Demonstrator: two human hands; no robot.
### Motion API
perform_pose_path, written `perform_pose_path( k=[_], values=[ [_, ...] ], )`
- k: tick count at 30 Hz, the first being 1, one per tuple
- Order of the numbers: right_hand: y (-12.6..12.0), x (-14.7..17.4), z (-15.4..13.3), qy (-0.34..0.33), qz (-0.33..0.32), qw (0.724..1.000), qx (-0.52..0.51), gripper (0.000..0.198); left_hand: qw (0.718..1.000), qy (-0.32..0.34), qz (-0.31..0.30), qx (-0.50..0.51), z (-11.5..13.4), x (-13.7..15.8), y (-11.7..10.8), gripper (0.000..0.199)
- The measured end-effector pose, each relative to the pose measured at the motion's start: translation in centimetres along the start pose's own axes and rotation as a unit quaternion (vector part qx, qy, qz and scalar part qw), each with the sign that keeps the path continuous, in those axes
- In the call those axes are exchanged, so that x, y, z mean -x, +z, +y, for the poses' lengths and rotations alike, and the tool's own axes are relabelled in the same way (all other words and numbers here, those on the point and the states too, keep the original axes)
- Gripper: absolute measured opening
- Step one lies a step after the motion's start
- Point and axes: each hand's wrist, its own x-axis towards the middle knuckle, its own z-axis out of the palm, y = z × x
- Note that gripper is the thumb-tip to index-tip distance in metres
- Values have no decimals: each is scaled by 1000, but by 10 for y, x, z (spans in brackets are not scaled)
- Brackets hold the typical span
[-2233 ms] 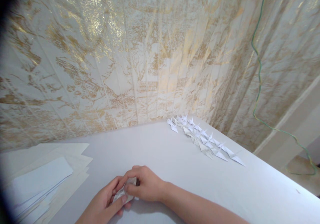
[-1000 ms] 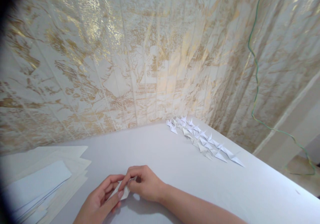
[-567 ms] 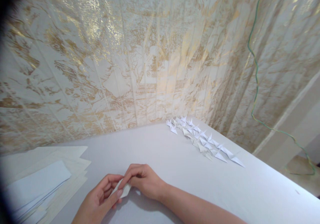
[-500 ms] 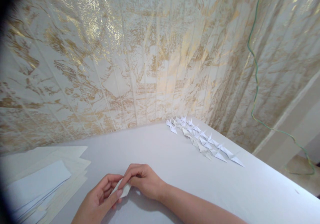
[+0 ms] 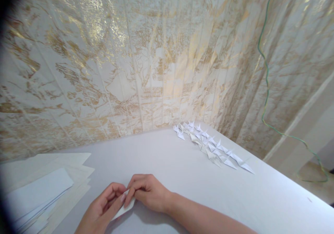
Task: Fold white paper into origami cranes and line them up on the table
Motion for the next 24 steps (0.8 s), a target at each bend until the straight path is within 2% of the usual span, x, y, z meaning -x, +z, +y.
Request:
perform_pose_path(
  k=[4,7,11,15,18,24],
  values=[
    [1,1,-2,44,25,999,20,15,1000,-9,3,-18,-2,-2,-4,37],
    [2,2,1,82,37,996,17,18,999,-4,-6,-35,-2,-4,-7,35],
    [4,2,6,83,62,994,18,21,999,-7,-6,-45,-2,-3,-6,36],
    [4,2,6,94,90,991,25,19,999,-7,28,-36,-3,-2,-3,37],
    [3,2,5,90,94,991,16,18,999,-13,14,-44,-4,-3,-4,38],
    [2,1,6,83,104,991,7,37,998,-21,1,-52,-7,-4,-6,39]
  ],
)
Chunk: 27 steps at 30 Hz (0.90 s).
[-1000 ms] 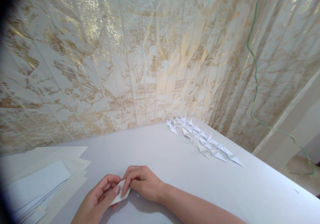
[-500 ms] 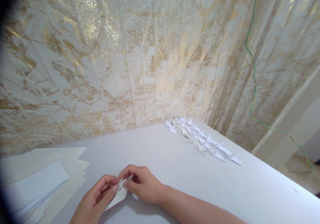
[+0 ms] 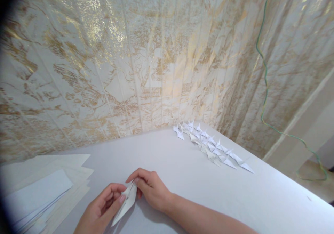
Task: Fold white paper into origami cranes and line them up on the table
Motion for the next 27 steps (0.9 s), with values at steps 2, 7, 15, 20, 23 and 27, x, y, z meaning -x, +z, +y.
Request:
perform_pose_path(
  k=[2,7,15,20,23,27],
  values=[
    [0,-1,0,5,2,1000,-6,44,1000,5,17,5,-1,1,2,38],
    [-2,0,-1,1,-37,999,-10,48,1000,8,25,8,1,2,2,40],
    [-3,2,-3,2,-80,996,31,33,1000,-2,-4,15,6,1,-6,42],
    [-2,2,0,-1,-96,995,12,32,999,-2,21,48,7,3,-3,39],
    [-2,3,2,-7,-99,994,35,34,999,-4,-8,34,7,2,-5,39],
    [-3,3,1,-5,-100,992,76,37,1000,-2,3,26,6,0,-6,39]
  ],
)
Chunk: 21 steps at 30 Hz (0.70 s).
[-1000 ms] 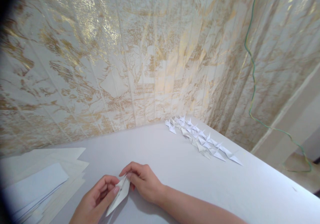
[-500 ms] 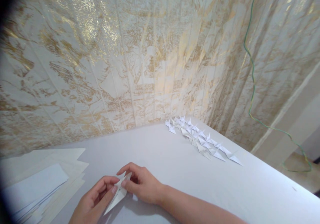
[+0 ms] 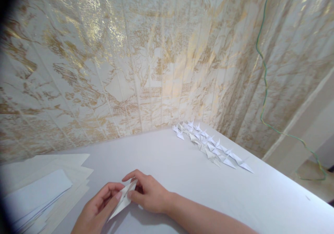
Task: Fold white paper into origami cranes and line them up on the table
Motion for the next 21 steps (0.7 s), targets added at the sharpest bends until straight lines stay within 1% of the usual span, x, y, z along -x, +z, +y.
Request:
perform_pose_path(
  k=[5,9,12,16,18,21],
  values=[
    [-1,1,-2,-22,-8,998,66,43,1000,5,6,4,-2,2,6,41],
    [0,2,-4,-25,-13,996,88,47,999,19,24,10,-2,4,11,40],
    [-1,3,-6,-26,-16,995,93,46,1000,26,16,0,-1,4,12,39],
    [-1,3,-7,-30,-15,993,109,44,999,36,13,-20,-2,4,10,34],
    [0,3,-6,-28,-15,993,115,44,999,38,-1,-35,-2,4,9,32],
    [0,3,-6,-24,-15,994,109,45,998,39,-5,-41,-2,4,9,30]
  ],
)
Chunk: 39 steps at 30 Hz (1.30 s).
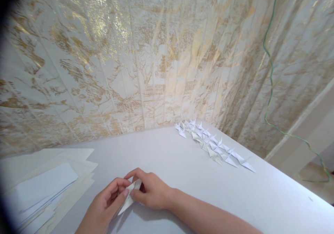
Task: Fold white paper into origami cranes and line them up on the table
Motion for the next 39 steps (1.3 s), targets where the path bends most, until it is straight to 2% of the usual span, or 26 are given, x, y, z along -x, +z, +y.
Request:
perform_pose_path(
  k=[5,9,12,18,24,36,39],
  values=[
    [0,-1,1,6,9,999,-52,35,1000,5,7,14,-3,0,2,28],
    [0,-4,1,26,35,983,-176,29,999,-4,21,25,-1,1,2,28],
    [0,-5,1,43,59,971,-227,31,999,-16,35,31,3,2,3,29],
    [-1,-4,2,29,70,981,-181,28,999,-29,27,38,-5,-1,1,35],
    [0,-2,3,-10,50,993,-109,27,1000,-7,-2,26,-13,-3,-1,34],
    [1,-4,0,11,98,988,-122,20,1000,-8,9,19,-7,-1,1,31],
    [1,-4,2,18,90,987,-130,21,1000,-8,3,18,-10,-1,0,33]
  ],
)
